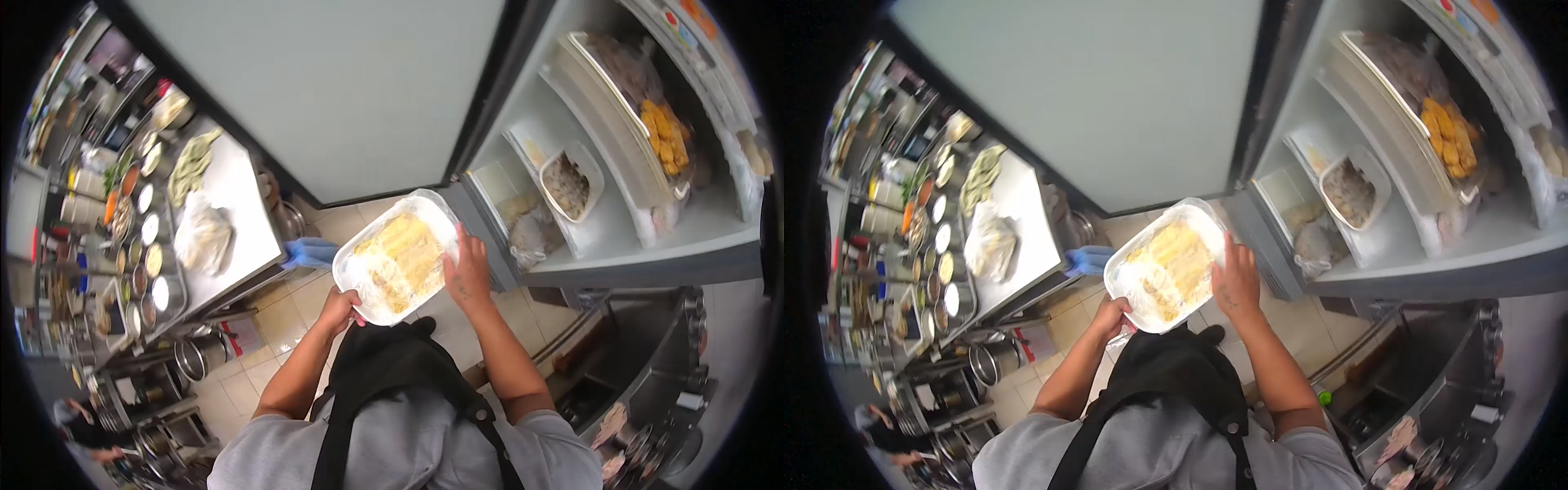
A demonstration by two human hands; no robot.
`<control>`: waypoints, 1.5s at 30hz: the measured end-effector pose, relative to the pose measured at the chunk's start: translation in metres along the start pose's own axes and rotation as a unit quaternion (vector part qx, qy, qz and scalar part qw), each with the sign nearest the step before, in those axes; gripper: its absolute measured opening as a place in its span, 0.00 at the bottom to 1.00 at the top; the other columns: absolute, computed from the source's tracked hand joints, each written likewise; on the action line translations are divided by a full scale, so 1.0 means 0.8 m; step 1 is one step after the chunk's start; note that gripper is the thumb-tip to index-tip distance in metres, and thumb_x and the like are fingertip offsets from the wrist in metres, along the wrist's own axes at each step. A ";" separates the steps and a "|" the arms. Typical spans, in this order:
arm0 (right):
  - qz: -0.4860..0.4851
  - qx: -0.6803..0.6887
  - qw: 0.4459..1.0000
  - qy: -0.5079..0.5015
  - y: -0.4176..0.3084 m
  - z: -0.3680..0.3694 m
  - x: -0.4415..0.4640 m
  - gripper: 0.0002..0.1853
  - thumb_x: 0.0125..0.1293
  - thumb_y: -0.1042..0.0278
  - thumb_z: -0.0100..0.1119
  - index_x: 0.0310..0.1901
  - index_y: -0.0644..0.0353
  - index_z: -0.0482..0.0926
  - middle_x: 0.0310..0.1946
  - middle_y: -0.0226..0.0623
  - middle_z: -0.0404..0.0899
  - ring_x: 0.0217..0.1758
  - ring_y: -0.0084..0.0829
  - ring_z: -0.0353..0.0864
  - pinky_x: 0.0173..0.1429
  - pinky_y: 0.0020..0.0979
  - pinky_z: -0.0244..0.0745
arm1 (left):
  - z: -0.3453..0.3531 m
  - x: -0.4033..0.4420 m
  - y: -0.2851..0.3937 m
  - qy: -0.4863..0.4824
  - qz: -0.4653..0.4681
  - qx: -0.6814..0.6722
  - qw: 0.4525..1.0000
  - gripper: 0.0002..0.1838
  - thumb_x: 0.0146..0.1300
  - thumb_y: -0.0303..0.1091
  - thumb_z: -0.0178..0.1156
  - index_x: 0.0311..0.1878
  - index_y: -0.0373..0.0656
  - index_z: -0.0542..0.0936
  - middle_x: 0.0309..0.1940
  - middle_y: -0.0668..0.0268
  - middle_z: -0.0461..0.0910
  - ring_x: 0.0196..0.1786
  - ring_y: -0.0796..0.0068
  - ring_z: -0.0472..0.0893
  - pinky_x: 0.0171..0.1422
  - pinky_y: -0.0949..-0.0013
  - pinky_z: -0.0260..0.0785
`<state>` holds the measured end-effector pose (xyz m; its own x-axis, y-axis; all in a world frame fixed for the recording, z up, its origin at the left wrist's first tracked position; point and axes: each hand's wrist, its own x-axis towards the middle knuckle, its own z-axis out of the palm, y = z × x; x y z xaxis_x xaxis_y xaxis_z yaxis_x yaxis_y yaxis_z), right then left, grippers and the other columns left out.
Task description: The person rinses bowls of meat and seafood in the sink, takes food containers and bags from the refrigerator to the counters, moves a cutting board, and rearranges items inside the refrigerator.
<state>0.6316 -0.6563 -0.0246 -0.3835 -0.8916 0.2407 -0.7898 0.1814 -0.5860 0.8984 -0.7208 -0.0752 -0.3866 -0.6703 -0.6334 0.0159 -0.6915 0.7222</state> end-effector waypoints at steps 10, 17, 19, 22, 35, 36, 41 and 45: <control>-0.181 0.106 0.978 -0.010 -0.164 0.020 0.040 0.07 0.61 0.71 0.53 0.38 0.62 0.76 0.34 0.42 0.76 0.40 0.44 0.74 0.46 0.39 0.70 | -0.114 -0.129 0.030 0.068 0.049 -0.065 0.994 0.19 0.48 0.26 0.50 0.45 0.24 0.71 0.23 0.50 0.78 0.14 0.63 0.77 0.12 0.66 0.71; -0.021 0.454 0.881 -0.129 -0.302 0.098 0.078 0.09 0.69 0.67 0.47 0.44 0.62 0.72 0.35 0.38 0.78 0.36 0.29 0.76 0.41 0.26 0.71 | -0.229 -0.144 0.037 0.097 0.079 -0.140 0.982 0.19 0.50 0.28 0.49 0.43 0.23 0.71 0.22 0.51 0.77 0.17 0.63 0.78 0.18 0.63 0.74; 0.028 0.578 0.806 -0.122 -0.317 0.137 0.088 0.09 0.70 0.67 0.47 0.46 0.61 0.71 0.36 0.37 0.77 0.37 0.29 0.76 0.41 0.26 0.71 | -0.254 -0.139 0.033 0.108 0.097 -0.168 0.975 0.18 0.52 0.29 0.48 0.43 0.23 0.71 0.23 0.51 0.77 0.19 0.63 0.78 0.19 0.63 0.75; 0.120 0.673 0.724 -0.090 -0.342 0.154 0.087 0.09 0.70 0.66 0.47 0.47 0.60 0.70 0.38 0.37 0.76 0.39 0.31 0.77 0.43 0.29 0.72 | -0.290 -0.124 0.020 0.115 0.090 -0.214 0.966 0.19 0.53 0.30 0.48 0.44 0.24 0.71 0.26 0.50 0.78 0.20 0.63 0.79 0.20 0.62 0.76; 0.245 0.493 0.820 -0.154 -0.332 0.292 0.006 0.23 0.65 0.60 0.60 0.57 0.62 0.67 0.52 0.39 0.74 0.53 0.33 0.75 0.52 0.36 0.73 | -0.317 -0.097 0.019 0.144 0.113 -0.328 0.927 0.24 0.53 0.28 0.46 0.55 0.30 0.68 0.41 0.51 0.79 0.35 0.57 0.83 0.29 0.57 0.81; 0.222 0.459 0.843 -0.170 -0.336 0.297 0.007 0.23 0.64 0.62 0.61 0.56 0.63 0.68 0.51 0.39 0.75 0.52 0.32 0.76 0.53 0.35 0.73 | -0.317 -0.089 0.023 0.152 0.116 -0.335 0.923 0.24 0.53 0.28 0.46 0.55 0.30 0.68 0.42 0.51 0.78 0.37 0.57 0.83 0.30 0.57 0.81; 0.271 0.540 0.789 -0.112 -0.336 0.282 0.028 0.18 0.60 0.73 0.59 0.52 0.65 0.69 0.48 0.41 0.76 0.48 0.34 0.78 0.54 0.35 0.74 | -0.330 -0.055 0.058 0.164 0.099 -0.308 0.932 0.22 0.53 0.27 0.48 0.54 0.29 0.68 0.42 0.50 0.77 0.37 0.56 0.82 0.36 0.55 0.80; 0.329 0.575 0.748 -0.043 -0.278 0.236 0.036 0.21 0.54 0.81 0.55 0.52 0.66 0.69 0.46 0.43 0.75 0.47 0.39 0.78 0.51 0.40 0.77 | -0.327 -0.044 0.066 0.136 0.075 -0.320 0.935 0.18 0.57 0.29 0.50 0.49 0.30 0.69 0.38 0.50 0.78 0.34 0.57 0.81 0.36 0.56 0.79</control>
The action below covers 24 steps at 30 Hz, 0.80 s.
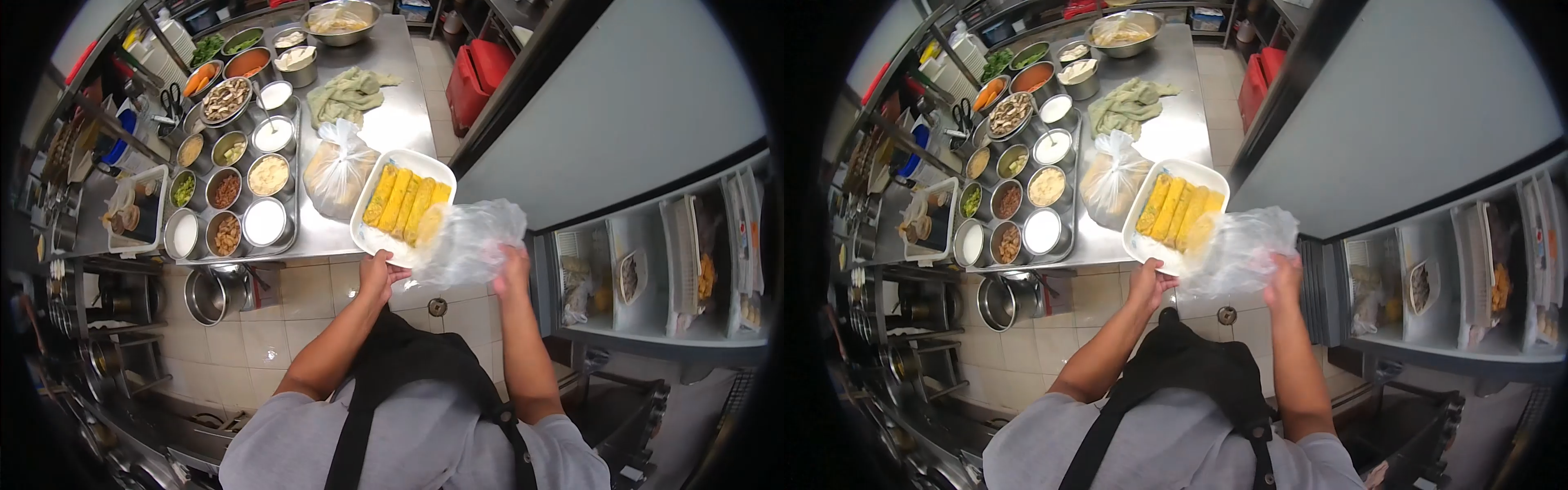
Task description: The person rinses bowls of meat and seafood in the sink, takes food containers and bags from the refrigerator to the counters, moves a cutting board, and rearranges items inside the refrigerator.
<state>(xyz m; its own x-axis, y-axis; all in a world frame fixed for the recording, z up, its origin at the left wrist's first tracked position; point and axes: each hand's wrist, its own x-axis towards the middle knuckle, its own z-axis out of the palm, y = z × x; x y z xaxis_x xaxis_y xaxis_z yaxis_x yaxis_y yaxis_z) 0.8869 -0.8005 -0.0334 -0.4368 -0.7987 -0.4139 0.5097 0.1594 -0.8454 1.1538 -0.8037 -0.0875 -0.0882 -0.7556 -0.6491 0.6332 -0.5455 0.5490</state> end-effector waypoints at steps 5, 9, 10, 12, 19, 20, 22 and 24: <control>0.042 0.099 0.989 0.103 -0.008 -0.130 0.009 0.19 0.55 0.78 0.51 0.51 0.64 0.71 0.42 0.44 0.76 0.46 0.43 0.79 0.49 0.46 0.79 | 0.021 0.010 -0.002 0.003 0.027 -0.059 0.998 0.13 0.63 0.31 0.51 0.44 0.28 0.69 0.30 0.50 0.77 0.29 0.58 0.81 0.38 0.53 0.80; 0.057 0.179 0.972 0.138 0.003 -0.223 -0.011 0.13 0.56 0.74 0.51 0.45 0.62 0.74 0.37 0.42 0.76 0.43 0.40 0.79 0.47 0.46 0.79 | 0.030 0.024 -0.015 0.031 0.032 -0.065 0.997 0.19 0.65 0.37 0.53 0.50 0.31 0.67 0.38 0.50 0.76 0.40 0.54 0.79 0.47 0.48 0.77; 0.058 0.186 0.970 0.149 0.005 -0.239 -0.025 0.12 0.56 0.73 0.51 0.43 0.61 0.74 0.35 0.41 0.76 0.41 0.40 0.78 0.45 0.45 0.79 | 0.024 0.028 -0.020 0.026 0.038 -0.065 0.997 0.23 0.65 0.40 0.54 0.55 0.31 0.65 0.44 0.48 0.74 0.46 0.52 0.78 0.51 0.47 0.75; 0.040 0.216 0.958 0.186 0.007 -0.280 -0.057 0.09 0.56 0.72 0.52 0.39 0.59 0.75 0.33 0.40 0.75 0.37 0.39 0.78 0.43 0.43 0.79 | 0.025 0.018 -0.026 0.026 0.033 -0.040 0.998 0.36 0.64 0.47 0.55 0.65 0.32 0.55 0.58 0.45 0.66 0.58 0.48 0.71 0.58 0.43 0.70; -0.037 0.297 0.877 0.376 0.035 -0.403 -0.135 0.07 0.53 0.70 0.57 0.34 0.59 0.74 0.28 0.37 0.74 0.28 0.34 0.75 0.34 0.37 0.75 | 0.006 -0.021 -0.062 -0.153 -0.189 0.223 0.944 0.14 0.64 0.52 0.54 0.32 0.53 0.71 0.33 0.67 0.80 0.35 0.66 0.78 0.40 0.54 0.73; -0.059 0.277 0.857 0.430 0.037 -0.424 -0.141 0.08 0.52 0.69 0.58 0.34 0.59 0.74 0.28 0.37 0.74 0.28 0.34 0.75 0.35 0.37 0.75 | 0.012 -0.020 -0.070 -0.176 -0.228 0.231 0.929 0.12 0.66 0.48 0.52 0.32 0.52 0.73 0.29 0.68 0.79 0.30 0.67 0.79 0.36 0.56 0.73; -0.093 0.236 0.808 0.532 0.047 -0.474 -0.171 0.10 0.51 0.69 0.59 0.35 0.59 0.73 0.28 0.37 0.74 0.29 0.33 0.75 0.35 0.37 0.76 | 0.037 -0.027 -0.095 -0.163 -0.216 0.323 0.907 0.10 0.66 0.45 0.52 0.35 0.51 0.74 0.28 0.67 0.79 0.29 0.67 0.79 0.34 0.59 0.74; -0.113 0.199 0.774 0.590 0.047 -0.531 -0.188 0.13 0.50 0.67 0.60 0.38 0.61 0.74 0.28 0.36 0.73 0.29 0.32 0.75 0.36 0.36 0.76 | 0.073 -0.030 -0.115 -0.177 -0.194 0.375 0.889 0.09 0.65 0.44 0.52 0.36 0.50 0.74 0.27 0.66 0.79 0.28 0.67 0.79 0.32 0.61 0.74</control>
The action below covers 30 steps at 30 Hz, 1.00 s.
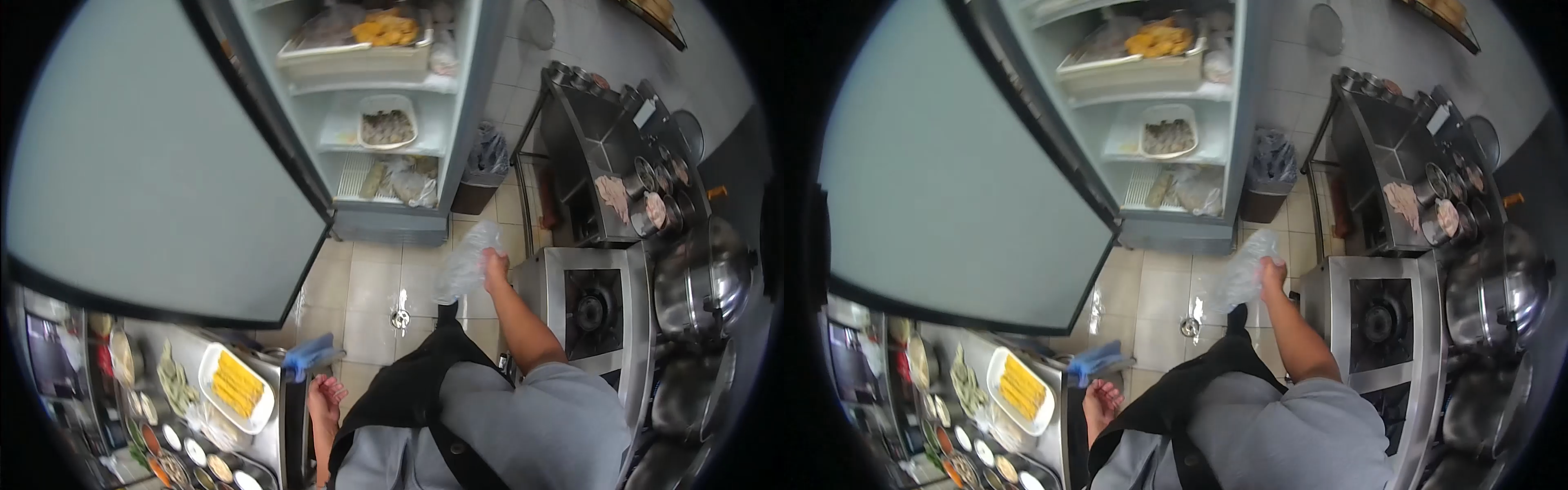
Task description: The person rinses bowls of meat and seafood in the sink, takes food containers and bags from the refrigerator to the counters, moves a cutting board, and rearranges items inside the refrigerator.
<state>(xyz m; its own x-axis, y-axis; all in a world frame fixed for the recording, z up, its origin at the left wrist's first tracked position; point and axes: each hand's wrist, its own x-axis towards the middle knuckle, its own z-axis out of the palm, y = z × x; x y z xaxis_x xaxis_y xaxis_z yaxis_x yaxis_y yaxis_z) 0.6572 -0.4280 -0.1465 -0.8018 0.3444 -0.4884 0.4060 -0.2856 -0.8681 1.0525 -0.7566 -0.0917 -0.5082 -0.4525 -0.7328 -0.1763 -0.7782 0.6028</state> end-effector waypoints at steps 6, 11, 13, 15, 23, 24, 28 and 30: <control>-0.164 -0.106 0.972 0.131 -0.042 -0.019 0.235 0.22 0.51 0.62 0.61 0.46 0.66 0.71 0.41 0.49 0.78 0.46 0.46 0.78 0.52 0.40 0.71 | 0.120 0.067 0.049 0.041 0.016 0.141 0.989 0.09 0.63 0.41 0.52 0.40 0.46 0.74 0.29 0.64 0.77 0.27 0.67 0.78 0.28 0.61 0.74; -0.160 -0.141 0.968 0.133 -0.107 0.048 0.425 0.25 0.51 0.60 0.64 0.50 0.62 0.71 0.45 0.50 0.78 0.52 0.47 0.77 0.57 0.38 0.69 | 0.284 0.094 0.069 0.054 0.010 0.272 0.961 0.10 0.63 0.39 0.55 0.41 0.44 0.73 0.29 0.61 0.77 0.27 0.66 0.79 0.28 0.61 0.75; -0.173 -0.151 0.965 0.124 -0.133 0.080 0.478 0.26 0.52 0.60 0.64 0.52 0.60 0.70 0.48 0.50 0.76 0.53 0.47 0.76 0.58 0.39 0.68 | 0.344 0.094 0.076 0.044 0.041 0.299 0.952 0.11 0.63 0.39 0.57 0.41 0.43 0.73 0.30 0.60 0.78 0.27 0.66 0.80 0.28 0.62 0.75; -0.194 -0.166 0.961 0.110 -0.158 0.108 0.515 0.27 0.54 0.60 0.63 0.54 0.59 0.68 0.52 0.50 0.74 0.56 0.49 0.73 0.59 0.40 0.67 | 0.386 0.100 0.086 0.043 0.069 0.315 0.945 0.11 0.63 0.39 0.57 0.41 0.43 0.72 0.29 0.60 0.78 0.27 0.66 0.80 0.28 0.63 0.75; -0.115 -0.324 0.938 0.041 -0.215 0.144 0.550 0.44 0.61 0.55 0.61 0.71 0.62 0.47 0.72 0.51 0.47 0.76 0.47 0.46 0.74 0.41 0.51 | 0.456 0.121 0.125 0.044 0.103 0.364 0.925 0.09 0.66 0.39 0.56 0.41 0.44 0.72 0.31 0.63 0.78 0.27 0.70 0.81 0.28 0.68 0.76; -0.102 -0.370 0.922 0.053 -0.203 0.143 0.547 0.46 0.59 0.53 0.62 0.71 0.65 0.47 0.72 0.52 0.47 0.76 0.47 0.47 0.75 0.41 0.50 | 0.465 0.120 0.132 0.050 0.106 0.366 0.923 0.09 0.66 0.39 0.56 0.41 0.44 0.72 0.31 0.63 0.78 0.27 0.70 0.81 0.28 0.67 0.76; -0.012 -0.207 0.977 0.058 -0.207 0.147 0.491 0.40 0.62 0.55 0.61 0.70 0.61 0.53 0.71 0.48 0.51 0.74 0.46 0.52 0.74 0.40 0.52 | 0.508 0.121 0.194 -0.014 0.305 0.346 0.887 0.12 0.65 0.44 0.59 0.37 0.45 0.72 0.33 0.64 0.78 0.32 0.72 0.80 0.31 0.67 0.76; -0.143 -0.047 0.979 0.139 -0.226 0.157 0.461 0.26 0.63 0.60 0.60 0.58 0.61 0.66 0.57 0.45 0.69 0.62 0.43 0.68 0.64 0.42 0.65 | 0.559 0.111 0.242 -0.054 0.412 0.309 0.856 0.12 0.66 0.42 0.58 0.36 0.43 0.73 0.32 0.64 0.78 0.32 0.74 0.79 0.37 0.69 0.74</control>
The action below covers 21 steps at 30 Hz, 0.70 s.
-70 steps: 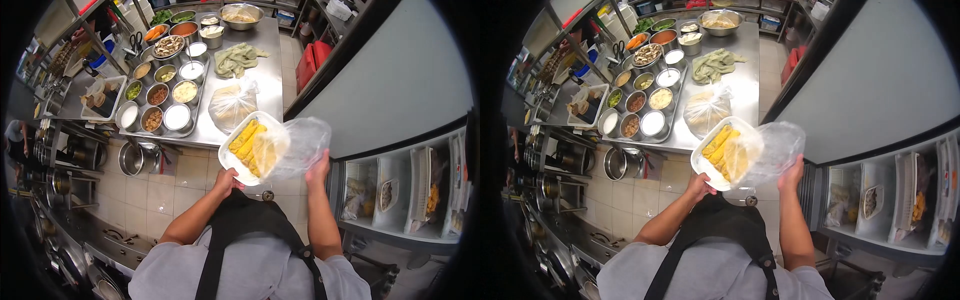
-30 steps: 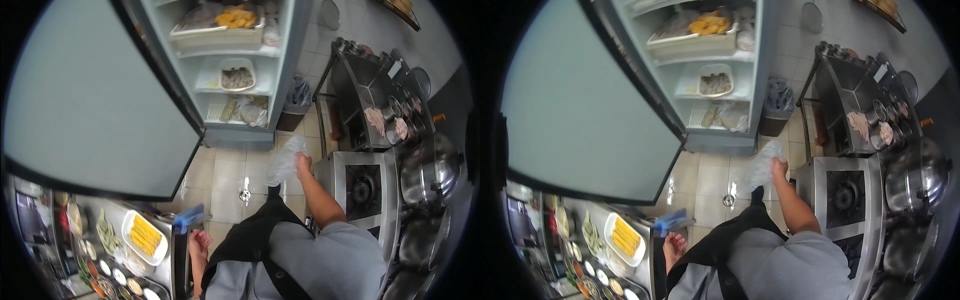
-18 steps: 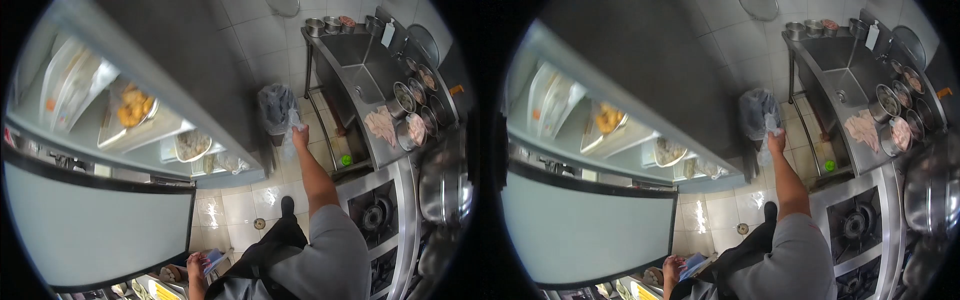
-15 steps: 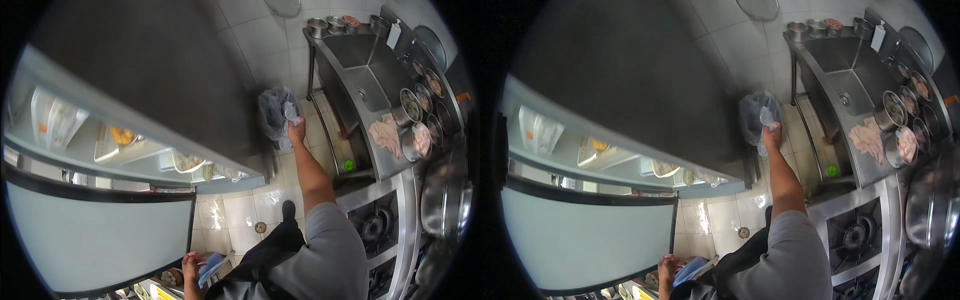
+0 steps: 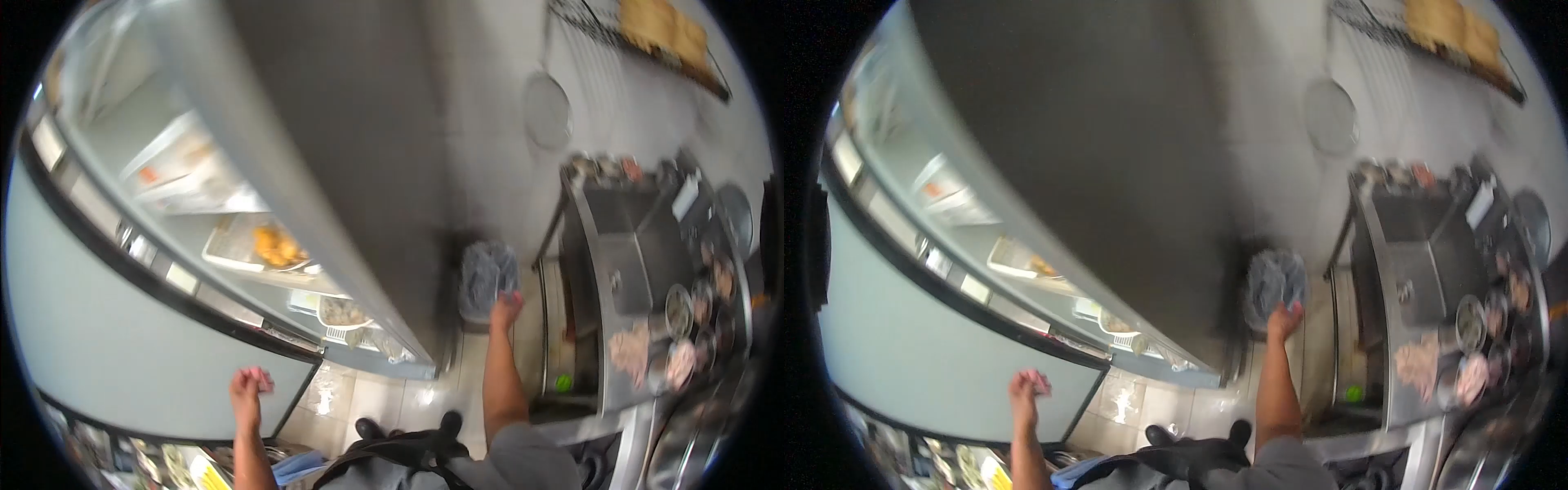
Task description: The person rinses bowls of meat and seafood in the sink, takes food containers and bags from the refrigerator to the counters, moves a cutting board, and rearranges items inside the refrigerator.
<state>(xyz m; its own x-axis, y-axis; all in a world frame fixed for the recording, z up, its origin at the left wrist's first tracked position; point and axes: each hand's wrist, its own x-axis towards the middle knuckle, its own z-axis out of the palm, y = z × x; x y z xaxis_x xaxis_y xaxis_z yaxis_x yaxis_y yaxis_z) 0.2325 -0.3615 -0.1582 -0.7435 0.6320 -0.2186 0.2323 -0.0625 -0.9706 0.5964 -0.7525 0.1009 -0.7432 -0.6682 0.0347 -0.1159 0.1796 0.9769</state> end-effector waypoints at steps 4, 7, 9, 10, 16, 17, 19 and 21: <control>-0.248 0.296 0.922 -0.004 -0.162 -0.055 -0.041 0.17 0.66 0.66 0.57 0.52 0.63 0.67 0.45 0.37 0.75 0.42 0.27 0.75 0.45 0.28 0.72 | 0.018 0.072 0.125 -0.002 0.199 -0.085 0.976 0.10 0.65 0.35 0.58 0.37 0.37 0.75 0.32 0.63 0.78 0.34 0.74 0.77 0.44 0.72 0.70; -0.377 0.353 0.855 0.044 -0.362 -0.118 -0.166 0.12 0.67 0.69 0.53 0.49 0.63 0.68 0.38 0.36 0.76 0.37 0.24 0.75 0.40 0.25 0.72 | 0.020 0.109 0.176 -0.025 0.339 -0.109 0.934 0.05 0.62 0.28 0.58 0.38 0.36 0.76 0.34 0.61 0.79 0.38 0.73 0.77 0.46 0.71 0.69; -0.504 0.370 0.780 -0.002 -0.427 -0.139 -0.237 0.09 0.67 0.73 0.50 0.47 0.63 0.68 0.37 0.38 0.75 0.36 0.26 0.75 0.41 0.26 0.73 | 0.018 0.136 0.208 -0.043 0.429 -0.089 0.898 0.04 0.61 0.25 0.58 0.38 0.36 0.77 0.36 0.60 0.79 0.41 0.72 0.77 0.48 0.70 0.68; -0.559 0.366 0.743 -0.034 -0.450 -0.141 -0.274 0.08 0.66 0.75 0.49 0.46 0.63 0.68 0.37 0.40 0.75 0.36 0.27 0.75 0.41 0.27 0.74 | 0.013 0.147 0.219 -0.044 0.459 -0.063 0.885 0.04 0.60 0.25 0.58 0.38 0.37 0.76 0.37 0.60 0.78 0.42 0.71 0.76 0.50 0.70 0.67; -0.684 0.005 0.718 -0.127 -0.537 -0.073 -0.441 0.19 0.54 0.74 0.66 0.48 0.67 0.75 0.35 0.45 0.80 0.35 0.31 0.82 0.37 0.27 0.77 | 0.002 0.207 0.281 -0.021 0.576 -0.096 0.812 0.04 0.57 0.23 0.60 0.36 0.37 0.77 0.37 0.60 0.78 0.43 0.69 0.76 0.55 0.68 0.66; -0.645 -0.048 0.756 -0.101 -0.548 -0.056 -0.467 0.21 0.55 0.69 0.66 0.50 0.67 0.73 0.37 0.50 0.80 0.39 0.39 0.84 0.39 0.33 0.78 | 0.002 0.222 0.285 -0.024 0.588 -0.109 0.801 0.03 0.58 0.23 0.59 0.36 0.37 0.77 0.38 0.61 0.78 0.45 0.70 0.76 0.55 0.68 0.65; -0.575 -0.137 0.804 -0.061 -0.567 -0.020 -0.488 0.24 0.58 0.65 0.64 0.51 0.71 0.70 0.38 0.54 0.80 0.41 0.47 0.83 0.40 0.40 0.78 | -0.002 0.238 0.290 -0.045 0.585 -0.161 0.794 0.02 0.60 0.24 0.58 0.36 0.37 0.76 0.38 0.62 0.77 0.47 0.72 0.75 0.57 0.67 0.66; -0.591 -0.196 0.783 0.000 -0.579 0.020 -0.481 0.29 0.59 0.64 0.63 0.56 0.75 0.64 0.40 0.57 0.80 0.41 0.52 0.82 0.45 0.41 0.77 | 0.001 0.249 0.284 -0.088 0.551 -0.219 0.800 0.02 0.59 0.24 0.58 0.35 0.37 0.76 0.37 0.62 0.78 0.44 0.72 0.76 0.55 0.68 0.66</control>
<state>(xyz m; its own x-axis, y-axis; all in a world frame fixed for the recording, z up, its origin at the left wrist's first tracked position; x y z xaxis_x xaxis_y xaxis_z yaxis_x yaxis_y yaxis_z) 0.4009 -0.5884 0.3740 -0.5842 0.0701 0.8086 -0.4433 0.8069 -0.3903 0.4218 -0.8441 0.3299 -0.3201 -0.1586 0.9340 0.8875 0.2948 0.3542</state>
